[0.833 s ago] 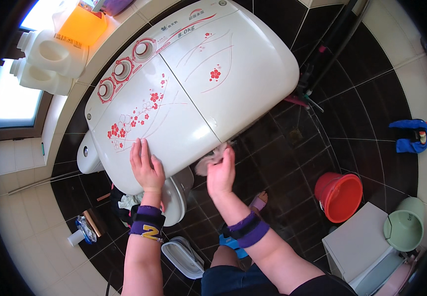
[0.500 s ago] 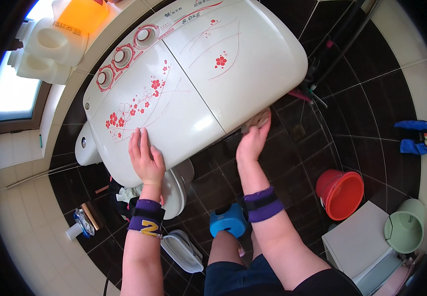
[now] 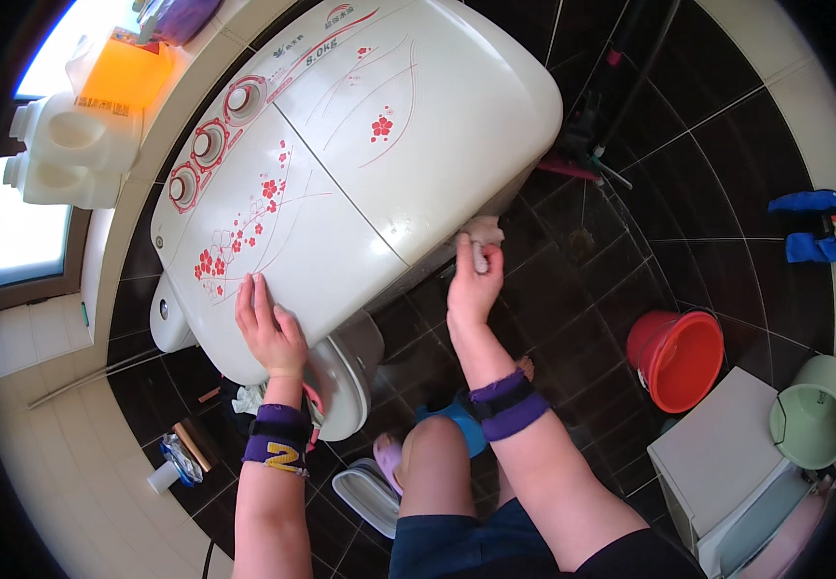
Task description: Cleaning and using a small washing machine in a bathroom.
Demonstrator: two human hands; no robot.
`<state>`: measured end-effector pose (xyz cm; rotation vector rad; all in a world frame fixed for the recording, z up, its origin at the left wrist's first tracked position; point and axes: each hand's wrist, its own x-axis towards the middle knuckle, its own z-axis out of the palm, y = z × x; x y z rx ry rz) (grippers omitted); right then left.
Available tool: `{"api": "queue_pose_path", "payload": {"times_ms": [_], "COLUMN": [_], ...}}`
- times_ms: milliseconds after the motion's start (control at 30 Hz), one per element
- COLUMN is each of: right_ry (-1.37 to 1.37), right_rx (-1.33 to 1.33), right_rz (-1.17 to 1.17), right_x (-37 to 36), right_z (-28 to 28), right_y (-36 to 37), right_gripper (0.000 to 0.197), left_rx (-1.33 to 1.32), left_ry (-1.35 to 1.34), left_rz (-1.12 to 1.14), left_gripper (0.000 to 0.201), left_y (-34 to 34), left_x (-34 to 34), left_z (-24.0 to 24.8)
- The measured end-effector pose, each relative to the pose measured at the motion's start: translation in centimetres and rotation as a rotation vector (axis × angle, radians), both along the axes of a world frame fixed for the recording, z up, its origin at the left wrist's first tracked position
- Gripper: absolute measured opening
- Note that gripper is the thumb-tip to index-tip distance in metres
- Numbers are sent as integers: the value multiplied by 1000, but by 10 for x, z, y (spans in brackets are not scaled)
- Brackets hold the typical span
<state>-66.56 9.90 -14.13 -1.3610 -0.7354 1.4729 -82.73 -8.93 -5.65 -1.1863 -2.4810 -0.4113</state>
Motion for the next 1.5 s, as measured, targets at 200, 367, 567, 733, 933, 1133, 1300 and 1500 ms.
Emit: {"api": "queue_pose_path", "payload": {"times_ms": [200,367,567,733,933,1133,1300,1500], "right_ry": [45,-106,-162,-156,-65,-257,-179,-234], "right_rx": [254,632,1101,1405,1554,1613,1421,1667], "right_rz": [348,554,648,449,218,110,106,141], "right_x": [10,22,24,-5,-27,-11,-17,-67], "right_z": [-13,-22,-79,-145,-167,-174,-139,-111], "right_y": [-36,-44,-31,-25,-5,4,-15,-105], "right_gripper": [28,24,28,22,27,69,55,49], "left_rx": [13,147,327,162,168,372,506,766], "left_ry": [12,39,-118,-178,61,81,181,463], "left_rz": [-17,-71,-535,-585,-527,-570,-478,-154], "left_gripper": [49,43,19,26,35,37,40,48], "left_y": [2,-13,-21,-26,-34,-27,-81,-143], "left_x": [-1,0,94,91,68,80,94,47], "left_z": [0,-1,-104,-208,-265,-264,-194,-130]}}
